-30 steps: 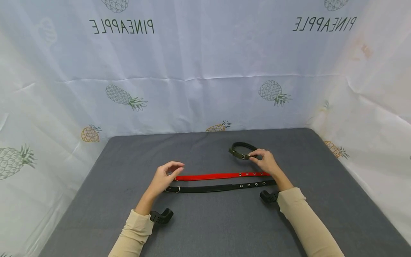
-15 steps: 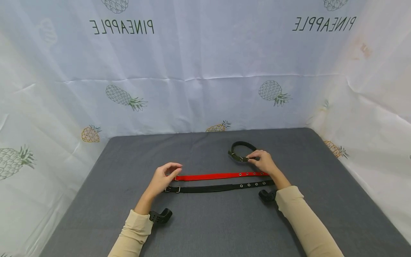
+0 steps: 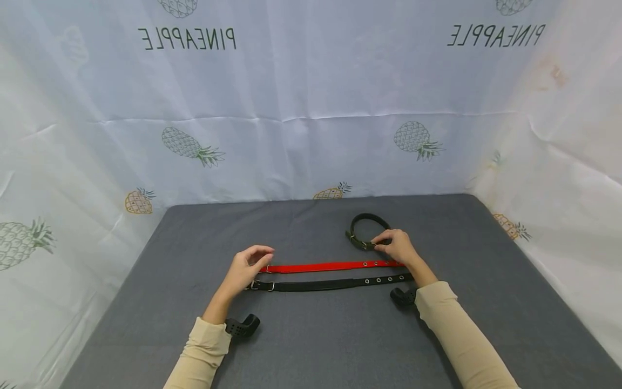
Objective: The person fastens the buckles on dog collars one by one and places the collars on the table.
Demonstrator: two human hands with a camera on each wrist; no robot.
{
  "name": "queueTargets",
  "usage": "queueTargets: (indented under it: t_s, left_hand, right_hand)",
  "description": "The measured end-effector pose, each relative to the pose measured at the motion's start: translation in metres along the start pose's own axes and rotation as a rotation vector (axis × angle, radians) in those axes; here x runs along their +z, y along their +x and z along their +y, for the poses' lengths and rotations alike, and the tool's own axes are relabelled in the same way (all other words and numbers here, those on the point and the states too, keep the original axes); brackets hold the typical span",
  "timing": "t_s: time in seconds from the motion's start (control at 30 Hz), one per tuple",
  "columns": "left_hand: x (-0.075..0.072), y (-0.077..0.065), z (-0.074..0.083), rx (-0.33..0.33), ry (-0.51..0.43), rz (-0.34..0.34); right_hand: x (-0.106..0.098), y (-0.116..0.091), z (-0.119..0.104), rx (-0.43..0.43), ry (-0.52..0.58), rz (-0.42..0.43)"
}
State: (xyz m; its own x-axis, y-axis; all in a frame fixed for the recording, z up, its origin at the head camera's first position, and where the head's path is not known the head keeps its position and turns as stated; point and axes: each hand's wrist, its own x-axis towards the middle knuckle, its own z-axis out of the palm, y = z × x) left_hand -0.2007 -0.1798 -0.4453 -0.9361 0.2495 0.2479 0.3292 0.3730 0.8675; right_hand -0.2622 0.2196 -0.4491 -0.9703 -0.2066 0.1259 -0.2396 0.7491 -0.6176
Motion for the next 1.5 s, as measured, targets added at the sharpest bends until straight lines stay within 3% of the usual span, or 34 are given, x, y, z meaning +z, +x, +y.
queueTargets:
  t_s: [0.5, 0.9, 1.2, 1.5]
  left_hand:
    - [-0.004, -0.004, 0.001, 0.000, 0.028, 0.014]
    - [-0.014, -0.002, 0.002, -0.008, 0.123, 0.044]
    - [-0.021, -0.005, -0.002, -0.025, 0.159, 0.017]
    - [-0.026, -0.006, -0.009, -0.085, 0.169, -0.004]
  right_hand:
    - [-0.002, -0.003, -0.002, 0.076, 0.045, -0.057]
    - [-0.021, -0.023, 0.007, -0.018, 0.102, 0.050]
    - [-0.038, -0.037, 0.019, 0.052, 0.166, -0.038]
    - [-0.048, -0.046, 0.035, 0.049, 0.160, -0.083]
